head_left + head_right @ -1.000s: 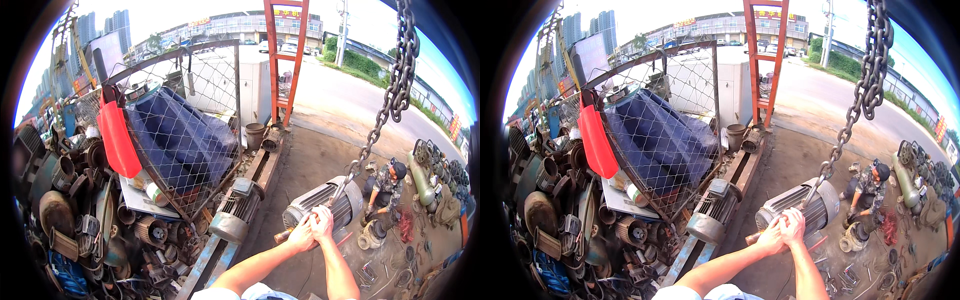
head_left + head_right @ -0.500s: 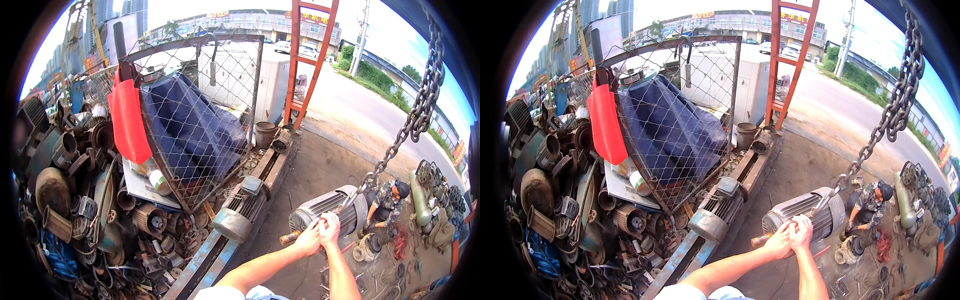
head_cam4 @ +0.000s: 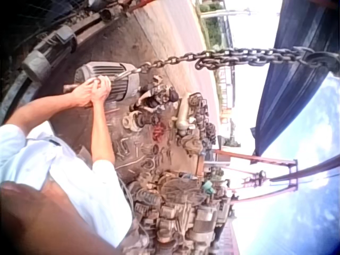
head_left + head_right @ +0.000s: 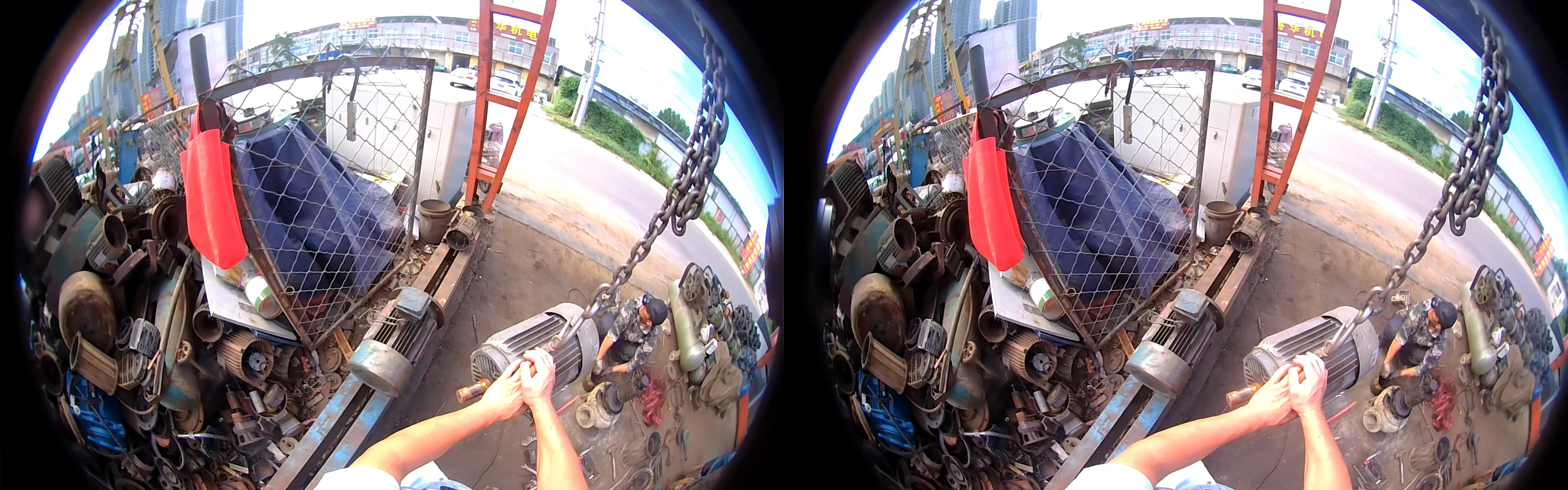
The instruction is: The person rotates a large electric motor suspended by a chain and scrapes debris from a bolt on the casing. They then move to assist another person working on a mechanical part on the ground.
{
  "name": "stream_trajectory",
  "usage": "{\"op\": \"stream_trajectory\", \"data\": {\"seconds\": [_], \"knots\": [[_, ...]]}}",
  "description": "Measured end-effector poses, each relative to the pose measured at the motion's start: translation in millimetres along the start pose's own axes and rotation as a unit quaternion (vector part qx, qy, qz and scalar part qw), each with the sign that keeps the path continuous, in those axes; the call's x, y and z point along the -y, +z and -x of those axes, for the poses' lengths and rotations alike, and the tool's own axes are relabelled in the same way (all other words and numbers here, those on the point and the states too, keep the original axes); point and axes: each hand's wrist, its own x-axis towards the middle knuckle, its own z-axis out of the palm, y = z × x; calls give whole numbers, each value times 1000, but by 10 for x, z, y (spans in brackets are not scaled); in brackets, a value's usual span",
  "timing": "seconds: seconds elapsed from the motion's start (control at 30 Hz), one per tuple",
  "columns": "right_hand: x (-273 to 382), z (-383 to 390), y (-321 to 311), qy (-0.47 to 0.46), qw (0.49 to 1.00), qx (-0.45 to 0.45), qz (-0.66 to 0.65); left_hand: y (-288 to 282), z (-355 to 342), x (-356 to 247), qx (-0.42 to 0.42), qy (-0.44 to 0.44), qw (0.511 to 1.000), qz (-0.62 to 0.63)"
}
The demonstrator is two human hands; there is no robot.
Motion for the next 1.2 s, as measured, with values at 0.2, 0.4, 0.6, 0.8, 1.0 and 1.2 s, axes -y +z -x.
{"op": "stream_trajectory", "data": {"seconds": [0.2,0.4,0.6,0.8,1.0,1.2], "knots": [[41,27,-6,3,1000,-5,-5,38,17,-2,1,0,1000,-4],[59,64,-24,10,1000,-6,-2,-22,54,-42,-2,7,1000,2],[72,81,-33,14,1000,-9,0,37,52,-28,-15,15,1000,1],[86,99,-68,14,1000,-10,5,23,67,-64,-22,18,1000,-1],[95,116,-92,13,1000,-13,3,130,56,-49,-31,22,999,-18],[121,131,-104,12,1000,-20,13,103,57,-73,-20,22,999,-18]]}}
